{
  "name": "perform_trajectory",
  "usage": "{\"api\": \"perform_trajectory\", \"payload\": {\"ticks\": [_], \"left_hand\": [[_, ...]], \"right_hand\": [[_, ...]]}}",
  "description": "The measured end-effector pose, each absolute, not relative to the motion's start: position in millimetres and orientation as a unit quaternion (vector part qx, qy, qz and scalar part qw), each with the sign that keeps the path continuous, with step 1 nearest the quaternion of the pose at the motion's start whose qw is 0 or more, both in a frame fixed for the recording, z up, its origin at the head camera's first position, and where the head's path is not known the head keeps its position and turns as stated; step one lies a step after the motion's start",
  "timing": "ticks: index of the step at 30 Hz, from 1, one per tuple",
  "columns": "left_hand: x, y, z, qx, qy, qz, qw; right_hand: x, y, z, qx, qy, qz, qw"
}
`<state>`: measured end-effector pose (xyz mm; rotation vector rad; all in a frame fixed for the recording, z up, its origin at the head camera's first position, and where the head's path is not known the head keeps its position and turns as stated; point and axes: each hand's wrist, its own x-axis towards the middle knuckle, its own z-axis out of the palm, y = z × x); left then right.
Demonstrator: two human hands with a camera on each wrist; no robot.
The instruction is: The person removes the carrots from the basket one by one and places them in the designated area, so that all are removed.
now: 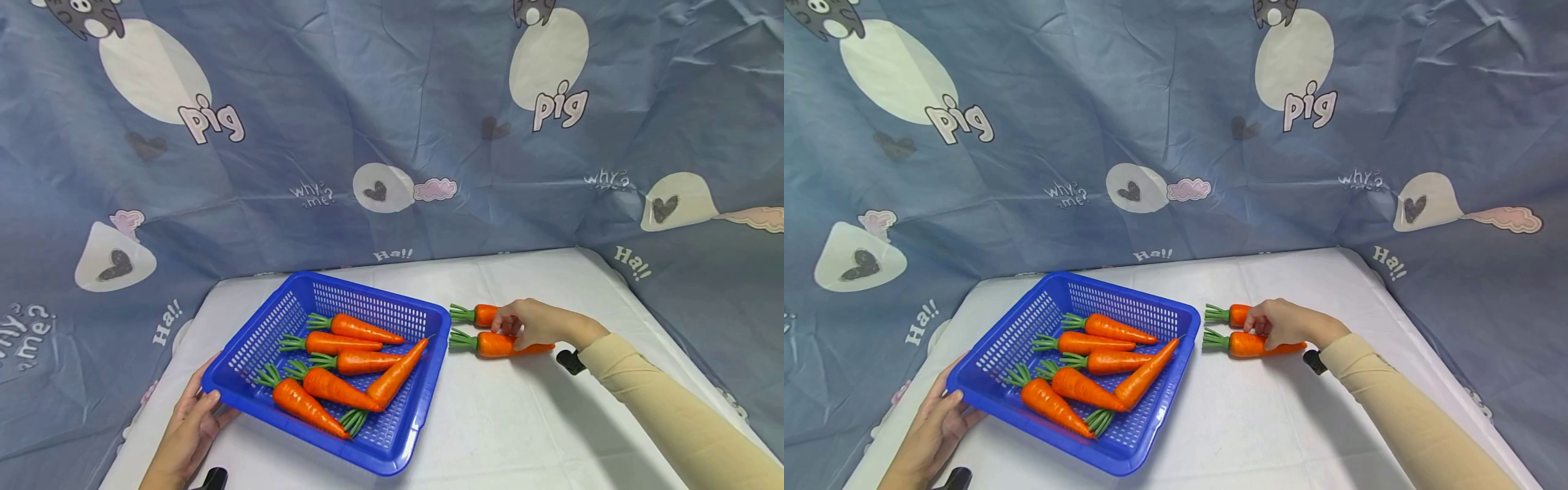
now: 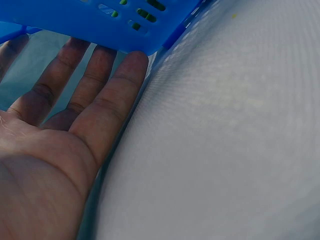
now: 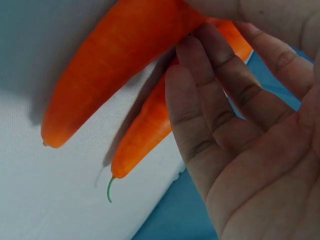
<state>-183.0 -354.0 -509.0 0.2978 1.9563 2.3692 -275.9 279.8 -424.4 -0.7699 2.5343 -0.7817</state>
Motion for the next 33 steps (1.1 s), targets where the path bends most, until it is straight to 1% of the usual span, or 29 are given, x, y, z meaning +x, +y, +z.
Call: {"api": "perform_trajectory", "payload": {"ticks": [16,25,33], "left_hand": [[-181,-352,-506,0.077,0.650,0.756,0.024],[-181,-351,-505,0.070,0.654,0.753,0.021],[-181,-352,-506,0.075,0.649,0.757,0.021]], "right_hand": [[-277,277,-411,-0.258,0.906,-0.282,0.183],[-277,270,-395,-0.280,0.910,-0.269,0.143],[-279,262,-382,-0.284,0.903,-0.281,0.156]]}}
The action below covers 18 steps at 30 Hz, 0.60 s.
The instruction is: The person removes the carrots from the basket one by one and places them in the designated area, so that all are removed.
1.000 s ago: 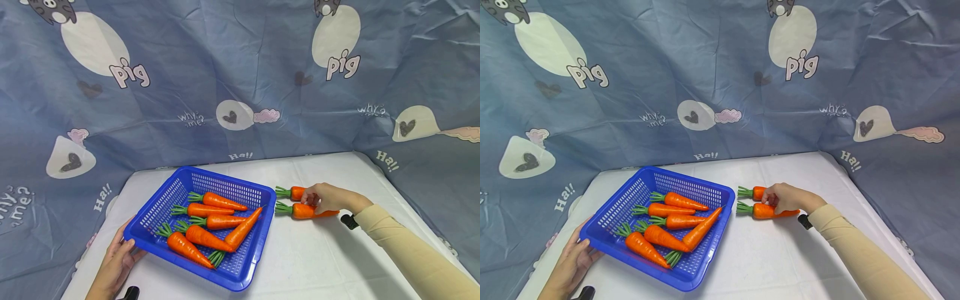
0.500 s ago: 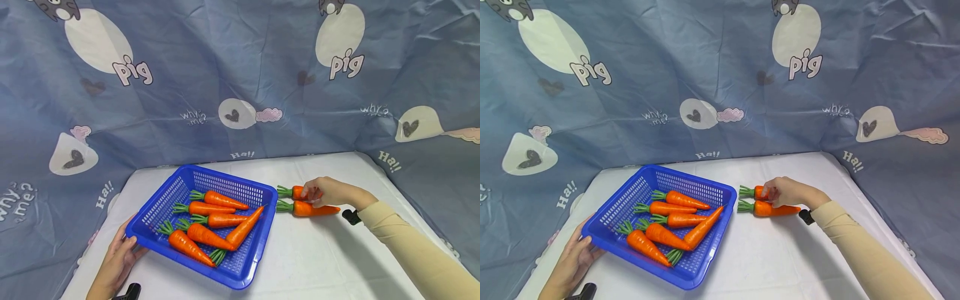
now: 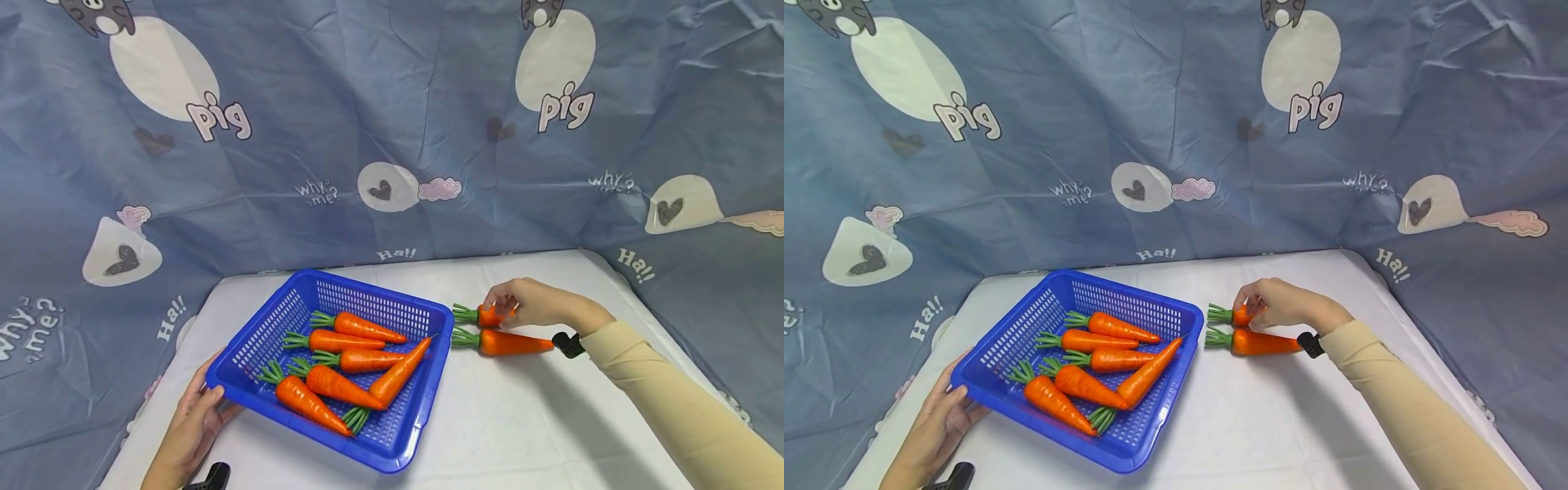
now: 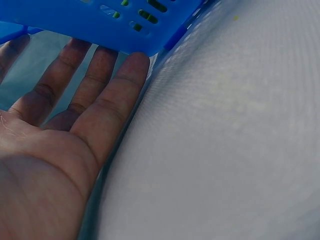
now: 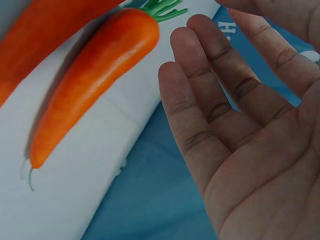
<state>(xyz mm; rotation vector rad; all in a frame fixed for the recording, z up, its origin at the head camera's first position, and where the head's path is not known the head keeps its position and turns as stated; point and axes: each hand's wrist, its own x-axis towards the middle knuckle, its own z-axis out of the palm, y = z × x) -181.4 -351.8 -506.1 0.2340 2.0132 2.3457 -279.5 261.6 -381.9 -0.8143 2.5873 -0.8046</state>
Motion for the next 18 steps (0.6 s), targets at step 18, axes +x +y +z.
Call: {"api": "perform_trajectory", "payload": {"ticks": [18], "left_hand": [[-182,-353,-507,0.088,0.642,0.762,0.028]], "right_hand": [[-288,238,-367,-0.283,0.877,-0.344,0.182]]}}
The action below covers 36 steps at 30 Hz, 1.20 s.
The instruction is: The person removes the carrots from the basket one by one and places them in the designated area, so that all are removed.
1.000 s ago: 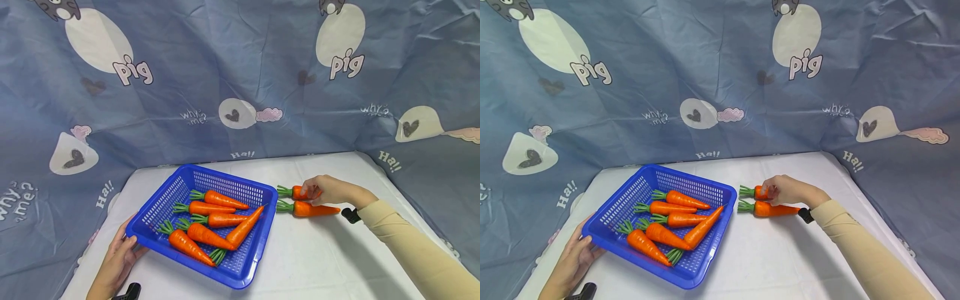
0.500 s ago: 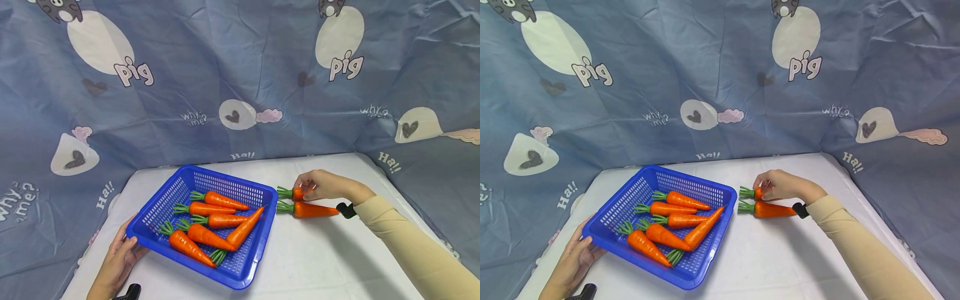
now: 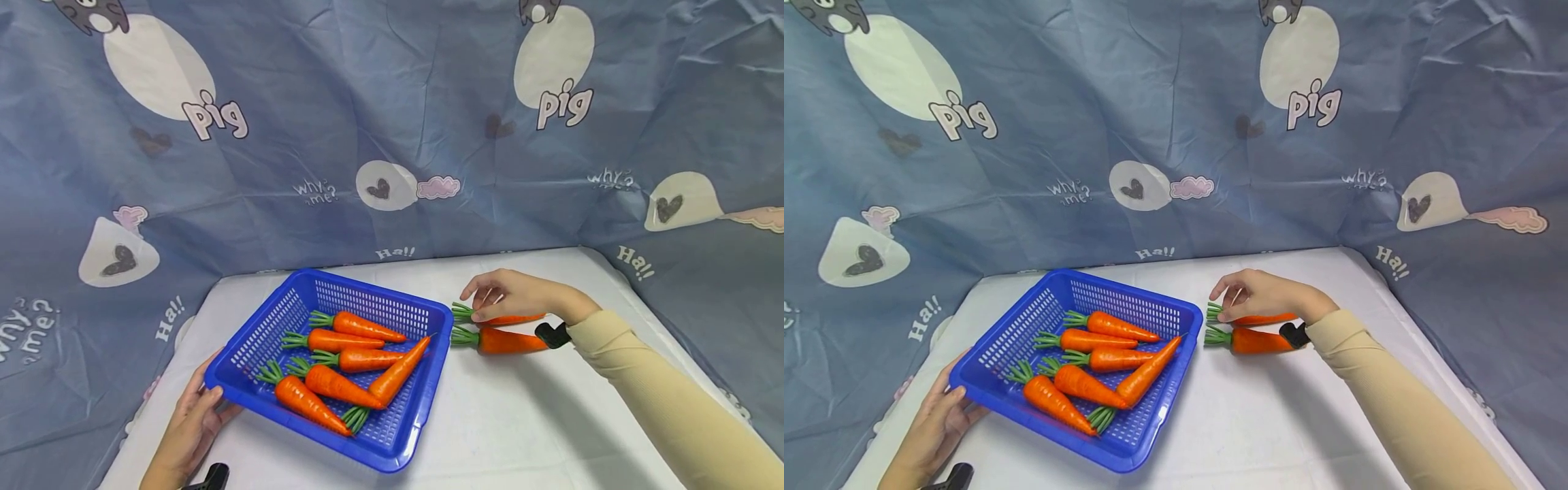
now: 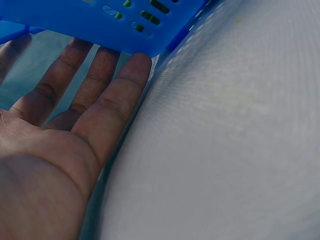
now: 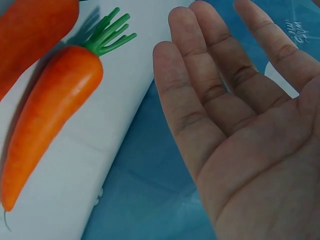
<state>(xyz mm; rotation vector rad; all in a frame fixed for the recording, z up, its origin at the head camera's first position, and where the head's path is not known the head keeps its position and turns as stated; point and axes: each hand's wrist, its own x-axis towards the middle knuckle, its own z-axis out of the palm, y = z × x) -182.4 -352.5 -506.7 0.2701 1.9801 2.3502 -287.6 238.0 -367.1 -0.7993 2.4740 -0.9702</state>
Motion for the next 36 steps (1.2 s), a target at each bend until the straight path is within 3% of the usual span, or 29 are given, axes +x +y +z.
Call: {"api": "perform_trajectory", "payload": {"ticks": [36], "left_hand": [[-181,-352,-504,0.058,0.657,0.752,0.022]], "right_hand": [[-295,181,-348,-0.300,0.876,-0.331,0.182]]}}
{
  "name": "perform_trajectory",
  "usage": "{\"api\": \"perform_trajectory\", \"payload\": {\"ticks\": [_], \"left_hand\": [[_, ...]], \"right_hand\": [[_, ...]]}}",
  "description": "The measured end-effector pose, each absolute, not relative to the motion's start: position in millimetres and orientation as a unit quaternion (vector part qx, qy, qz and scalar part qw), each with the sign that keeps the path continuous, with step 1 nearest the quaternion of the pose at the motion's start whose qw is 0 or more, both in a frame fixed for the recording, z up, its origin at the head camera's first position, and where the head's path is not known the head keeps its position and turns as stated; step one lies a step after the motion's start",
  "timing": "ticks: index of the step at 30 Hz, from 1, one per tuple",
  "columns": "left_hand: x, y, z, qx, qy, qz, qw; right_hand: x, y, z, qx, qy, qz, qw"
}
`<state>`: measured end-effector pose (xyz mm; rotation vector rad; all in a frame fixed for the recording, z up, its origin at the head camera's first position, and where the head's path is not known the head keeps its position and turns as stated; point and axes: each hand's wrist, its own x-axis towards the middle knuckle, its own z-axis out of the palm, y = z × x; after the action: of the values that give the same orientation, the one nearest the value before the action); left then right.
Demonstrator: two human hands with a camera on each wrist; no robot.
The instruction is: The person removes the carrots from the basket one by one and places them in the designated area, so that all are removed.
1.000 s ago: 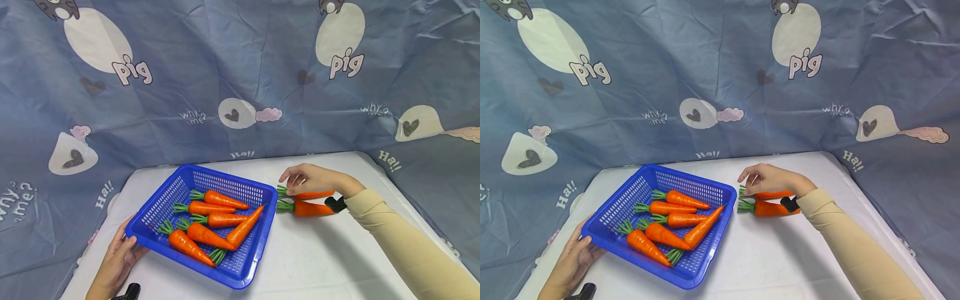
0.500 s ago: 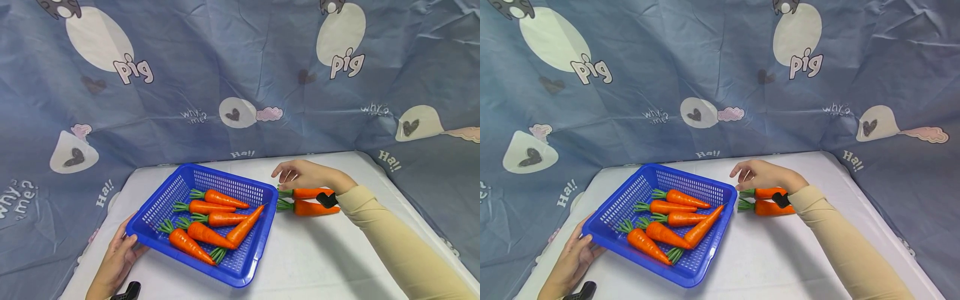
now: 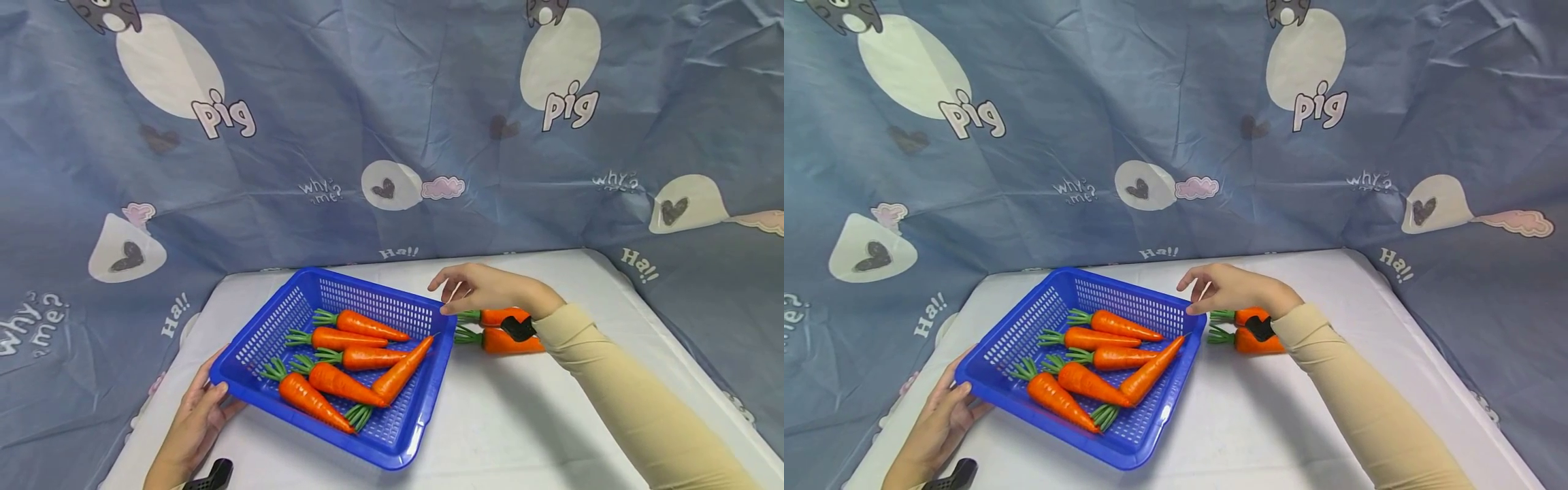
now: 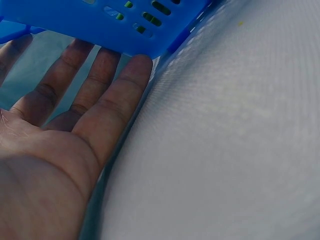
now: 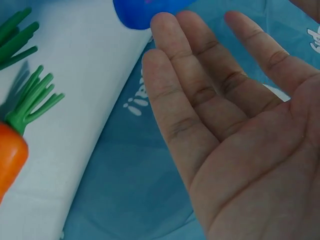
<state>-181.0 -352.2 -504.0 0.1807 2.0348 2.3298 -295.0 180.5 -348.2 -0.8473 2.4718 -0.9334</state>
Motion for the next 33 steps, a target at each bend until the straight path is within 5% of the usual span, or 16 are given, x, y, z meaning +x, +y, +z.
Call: {"api": "perform_trajectory", "payload": {"ticks": [33], "left_hand": [[-182,-353,-506,0.057,0.652,0.756,0.022]], "right_hand": [[-295,101,-357,-0.343,0.854,-0.309,0.240]]}}
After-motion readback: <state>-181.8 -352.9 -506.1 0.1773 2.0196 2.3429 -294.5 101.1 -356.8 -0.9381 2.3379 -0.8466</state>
